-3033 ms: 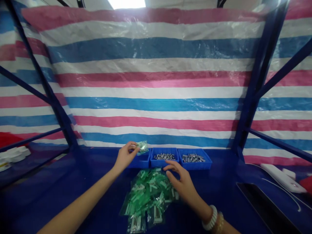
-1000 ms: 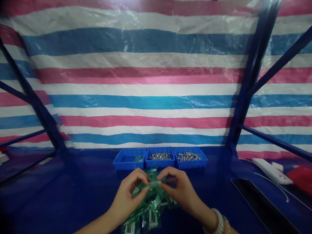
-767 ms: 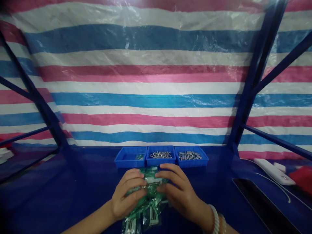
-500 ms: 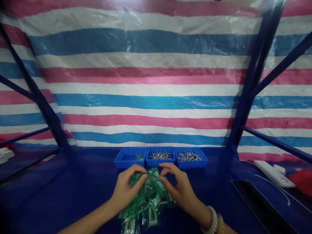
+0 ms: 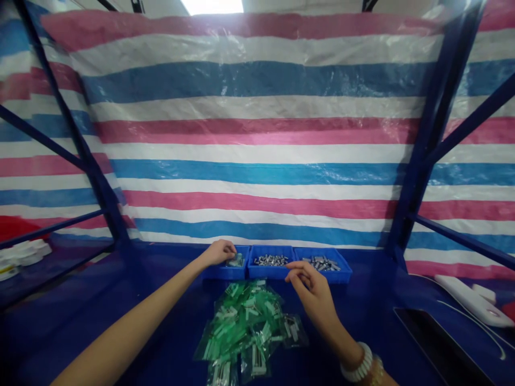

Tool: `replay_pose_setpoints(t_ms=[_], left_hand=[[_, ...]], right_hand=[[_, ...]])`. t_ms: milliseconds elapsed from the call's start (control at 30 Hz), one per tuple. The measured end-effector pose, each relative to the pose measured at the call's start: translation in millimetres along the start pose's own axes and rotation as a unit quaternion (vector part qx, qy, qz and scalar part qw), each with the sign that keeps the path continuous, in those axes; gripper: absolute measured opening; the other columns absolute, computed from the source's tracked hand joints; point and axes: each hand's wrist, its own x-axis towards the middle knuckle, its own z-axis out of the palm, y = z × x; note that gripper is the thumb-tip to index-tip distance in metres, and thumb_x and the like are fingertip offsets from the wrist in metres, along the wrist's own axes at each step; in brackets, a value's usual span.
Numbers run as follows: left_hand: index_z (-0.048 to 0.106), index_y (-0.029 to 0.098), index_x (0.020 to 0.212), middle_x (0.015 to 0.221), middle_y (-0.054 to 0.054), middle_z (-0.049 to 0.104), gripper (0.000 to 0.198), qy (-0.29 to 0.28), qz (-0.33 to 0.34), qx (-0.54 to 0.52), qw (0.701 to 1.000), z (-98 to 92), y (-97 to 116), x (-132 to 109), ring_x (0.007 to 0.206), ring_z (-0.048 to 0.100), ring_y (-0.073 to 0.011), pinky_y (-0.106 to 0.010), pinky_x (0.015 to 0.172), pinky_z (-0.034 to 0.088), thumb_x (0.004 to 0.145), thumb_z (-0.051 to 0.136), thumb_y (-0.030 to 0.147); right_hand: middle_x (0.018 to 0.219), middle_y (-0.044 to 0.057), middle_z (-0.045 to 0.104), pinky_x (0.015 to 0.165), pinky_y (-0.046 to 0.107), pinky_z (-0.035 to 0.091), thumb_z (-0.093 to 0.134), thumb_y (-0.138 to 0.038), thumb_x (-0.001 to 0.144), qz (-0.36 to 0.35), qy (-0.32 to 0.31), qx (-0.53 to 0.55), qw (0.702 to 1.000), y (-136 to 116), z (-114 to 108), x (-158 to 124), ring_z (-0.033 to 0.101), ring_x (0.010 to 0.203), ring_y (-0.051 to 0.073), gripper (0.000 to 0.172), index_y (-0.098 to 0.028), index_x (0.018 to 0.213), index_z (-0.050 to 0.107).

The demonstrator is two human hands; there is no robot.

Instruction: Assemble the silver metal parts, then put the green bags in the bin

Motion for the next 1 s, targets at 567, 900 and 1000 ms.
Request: replay_pose_setpoints(t_ms=[567, 900, 1000], left_hand=[[0.062, 0.023, 0.113, 0.112, -0.003, 0.068, 0.035, 0.091, 0.279, 0.066, 0.954, 38.2, 81.7, -118.1, 0.102, 0.063, -0.0218, -0.033, 0.089, 0.05, 0.079, 0.068, 0.031], [0.066, 0.018, 0.083, 0.08, -0.005, 0.07, 0.012, 0.053, 0.428, 0.063, 0.9, 62.6, 81.8, -110.0, 0.075, 0.065, -0.0207, -0.031, 0.068, 0.048, 0.088, 0.055, 0.016], [0.064, 0.017, 0.087, 0.086, -0.008, 0.069, 0.016, 0.083, 0.407, 0.009, 0.91, 59.0, 83.0, -108.8, 0.079, 0.063, -0.0212, -0.032, 0.071, 0.048, 0.091, 0.048, 0.015]], right_hand=[[0.114, 0.014, 0.067, 0.092, 0.048, 0.048, 0.077, -0.038, 0.071, -0.122, -0.253, -0.301, 0.911, 8.1, 3.0, -17.1, 0.06, 0.104, 0.031, 0.058, -0.015, 0.122, 0.06], [0.101, 0.011, 0.071, 0.084, 0.043, 0.053, 0.058, -0.021, 0.083, -0.09, -0.148, -0.23, 0.958, 20.5, 1.1, -9.0, 0.066, 0.094, 0.025, 0.028, -0.016, 0.109, 0.066], [0.099, 0.01, 0.072, 0.078, 0.041, 0.054, 0.058, -0.028, 0.085, -0.058, -0.113, -0.196, 0.972, 11.4, -0.2, -3.4, 0.067, 0.088, 0.025, 0.024, -0.017, 0.104, 0.068]])
